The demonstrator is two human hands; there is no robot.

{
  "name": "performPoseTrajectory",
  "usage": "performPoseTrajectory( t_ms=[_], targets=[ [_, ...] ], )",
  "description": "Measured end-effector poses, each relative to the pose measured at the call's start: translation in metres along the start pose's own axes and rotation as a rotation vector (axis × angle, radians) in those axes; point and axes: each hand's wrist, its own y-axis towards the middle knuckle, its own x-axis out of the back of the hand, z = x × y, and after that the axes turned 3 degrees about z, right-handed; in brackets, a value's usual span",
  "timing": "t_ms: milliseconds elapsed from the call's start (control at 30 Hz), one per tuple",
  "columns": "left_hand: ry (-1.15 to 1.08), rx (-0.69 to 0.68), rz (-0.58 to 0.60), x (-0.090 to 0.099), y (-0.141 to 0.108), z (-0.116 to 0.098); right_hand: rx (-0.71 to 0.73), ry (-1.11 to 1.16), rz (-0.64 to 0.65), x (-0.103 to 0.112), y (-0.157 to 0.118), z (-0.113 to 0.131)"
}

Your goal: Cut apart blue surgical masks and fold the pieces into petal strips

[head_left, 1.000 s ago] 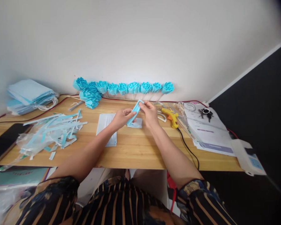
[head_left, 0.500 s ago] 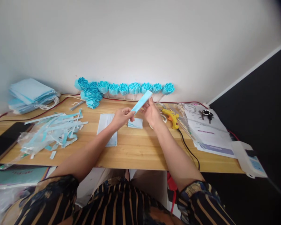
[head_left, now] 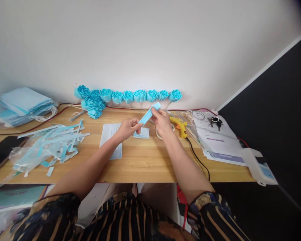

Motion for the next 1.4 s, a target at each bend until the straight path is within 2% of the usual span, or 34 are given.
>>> performPoseTrajectory(
  t_ms=[167,400,500,633,733,900,1000,1067,1133,1267,1400],
  targets=[
    [0.014,0.011,0.034,0.001,0.001,0.003,0.044,0.075,-0.056,0.01,0.006,0.005],
    [0.054,0.004,0.046,0.008,0.001,0.0,0.06,0.142,-0.098,0.011,0.007,-0.001],
    [0.001,0.003,0.01,0.01,0.002,-0.001,0.015,0.181,-0.021,0.009,0.005,0.0],
    [-0.17,0.001,-0.075,0.012,0.004,0.0,-0.123,0.164,0.227,0.003,-0.004,0.004],
    [-0.273,-0.004,-0.077,0.012,0.004,0.001,-0.155,0.085,0.325,-0.002,-0.01,0.004],
    [-0.329,0.014,0.026,0.009,0.003,0.005,-0.12,0.026,0.319,-0.007,-0.012,-0.001],
    [-0.316,0.042,0.07,0.008,0.005,0.009,-0.078,-0.056,0.229,-0.009,-0.013,-0.002],
    [-0.31,0.042,0.03,0.008,0.007,0.01,-0.034,-0.125,0.165,-0.011,-0.014,-0.003],
    [-0.318,0.016,-0.036,0.009,0.008,0.01,0.011,-0.18,0.159,-0.013,-0.014,-0.005],
    [-0.333,-0.022,-0.104,0.011,0.009,0.006,0.068,-0.289,0.256,-0.013,-0.014,-0.011],
    [-0.359,-0.006,-0.16,0.012,0.008,0.002,0.065,-0.361,0.323,-0.014,-0.016,-0.017]
  ],
)
